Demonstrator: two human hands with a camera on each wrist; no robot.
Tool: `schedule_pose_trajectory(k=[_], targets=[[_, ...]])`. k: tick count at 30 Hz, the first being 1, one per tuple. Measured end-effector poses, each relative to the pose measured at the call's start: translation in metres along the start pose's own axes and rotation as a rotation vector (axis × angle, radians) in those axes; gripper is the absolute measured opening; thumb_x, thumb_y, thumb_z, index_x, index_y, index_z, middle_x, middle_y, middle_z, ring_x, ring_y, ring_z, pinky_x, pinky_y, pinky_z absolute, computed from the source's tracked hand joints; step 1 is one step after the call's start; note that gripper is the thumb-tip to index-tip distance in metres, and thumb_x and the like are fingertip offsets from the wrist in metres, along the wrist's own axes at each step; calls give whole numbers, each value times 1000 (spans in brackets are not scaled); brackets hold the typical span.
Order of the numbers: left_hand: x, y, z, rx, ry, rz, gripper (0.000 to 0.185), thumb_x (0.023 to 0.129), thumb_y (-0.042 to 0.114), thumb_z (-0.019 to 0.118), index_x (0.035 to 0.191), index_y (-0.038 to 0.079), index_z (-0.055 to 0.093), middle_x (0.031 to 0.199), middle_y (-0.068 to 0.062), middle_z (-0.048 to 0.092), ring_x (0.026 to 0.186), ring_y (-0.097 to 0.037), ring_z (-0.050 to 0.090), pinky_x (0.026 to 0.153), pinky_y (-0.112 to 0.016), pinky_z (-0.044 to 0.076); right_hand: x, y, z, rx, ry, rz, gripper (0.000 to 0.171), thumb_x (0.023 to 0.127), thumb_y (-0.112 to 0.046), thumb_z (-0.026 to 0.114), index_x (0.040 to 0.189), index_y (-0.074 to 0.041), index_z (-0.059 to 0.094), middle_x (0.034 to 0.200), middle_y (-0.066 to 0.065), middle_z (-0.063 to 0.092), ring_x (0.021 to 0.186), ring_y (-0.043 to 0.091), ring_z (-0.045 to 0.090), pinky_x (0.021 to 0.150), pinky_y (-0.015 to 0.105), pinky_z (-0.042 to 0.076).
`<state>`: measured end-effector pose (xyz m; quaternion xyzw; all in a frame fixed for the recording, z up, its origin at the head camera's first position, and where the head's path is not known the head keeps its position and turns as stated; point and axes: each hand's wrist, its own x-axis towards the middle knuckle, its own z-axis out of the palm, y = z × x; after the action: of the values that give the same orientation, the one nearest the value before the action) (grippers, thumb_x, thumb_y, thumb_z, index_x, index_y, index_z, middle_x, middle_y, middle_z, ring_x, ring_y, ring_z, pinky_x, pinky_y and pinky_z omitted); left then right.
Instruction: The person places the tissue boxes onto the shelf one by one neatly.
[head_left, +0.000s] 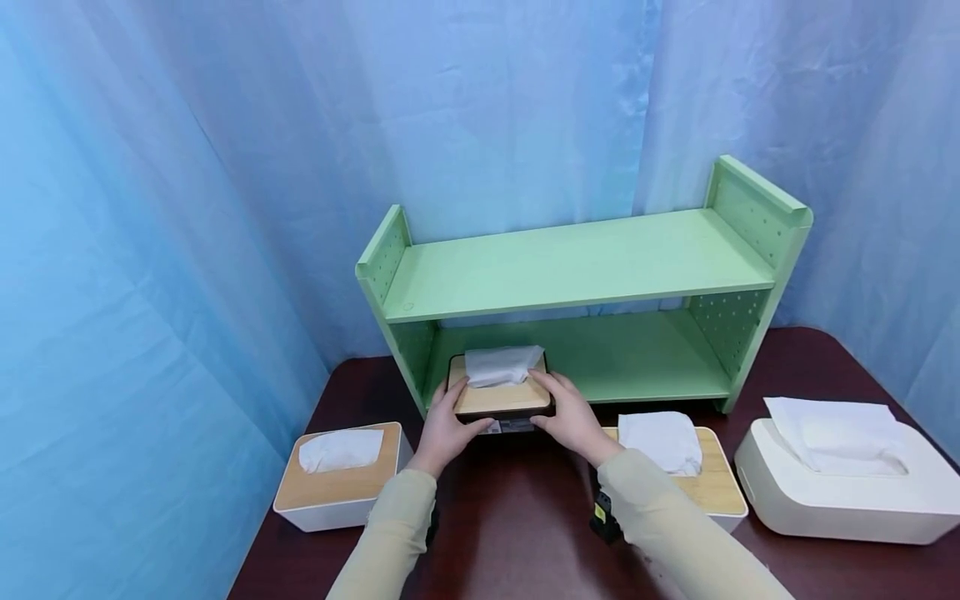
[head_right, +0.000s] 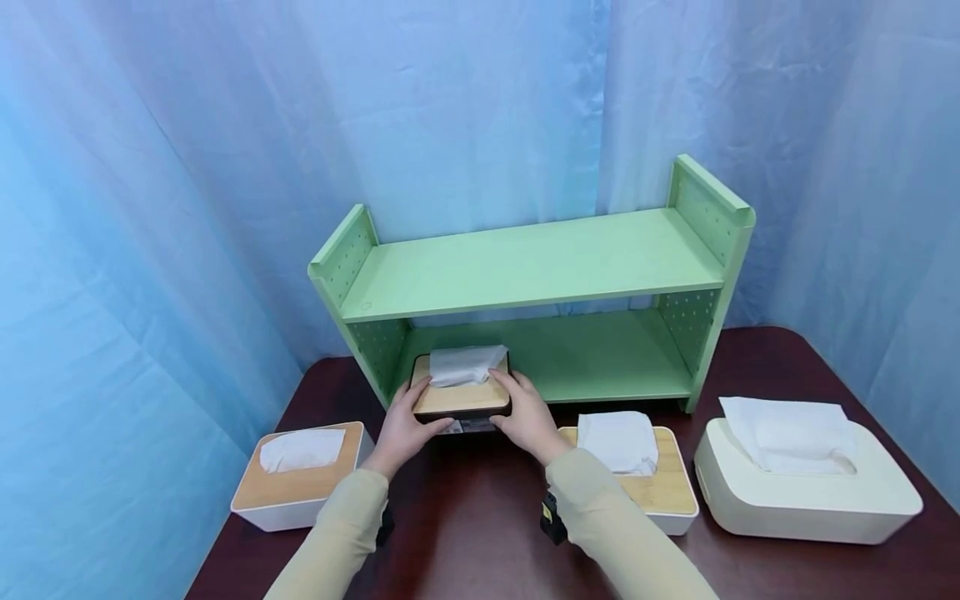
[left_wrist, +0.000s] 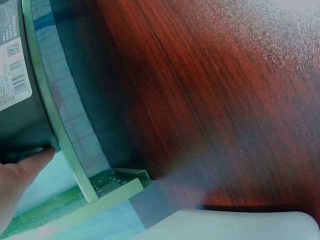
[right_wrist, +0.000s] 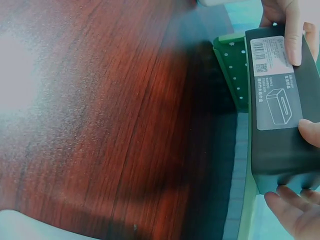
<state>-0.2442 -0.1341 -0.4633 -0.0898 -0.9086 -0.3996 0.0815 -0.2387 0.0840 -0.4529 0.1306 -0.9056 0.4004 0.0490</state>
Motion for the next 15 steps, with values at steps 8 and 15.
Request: schedule_pose_trajectory(k=[8, 15], targets=[[-5, -1, -3, 13, -1, 47, 73, 80, 18, 76, 143, 9, 41, 150, -30, 21, 135, -45, 31, 100, -53, 40, -2, 0, 1, -36, 13, -2, 68, 82, -9, 72, 143, -9, 41, 143, 27, 37, 123, 43, 47, 94, 52, 45], [-20, 3, -11, 74, 28, 89, 71, 84, 20, 71, 145, 11, 37, 153, -28, 15, 133, -47, 33, 94, -54, 45, -9, -2, -1, -64, 19, -6, 70, 83, -13, 71, 144, -8, 38, 144, 27, 35, 119, 43, 50, 90, 52, 47]])
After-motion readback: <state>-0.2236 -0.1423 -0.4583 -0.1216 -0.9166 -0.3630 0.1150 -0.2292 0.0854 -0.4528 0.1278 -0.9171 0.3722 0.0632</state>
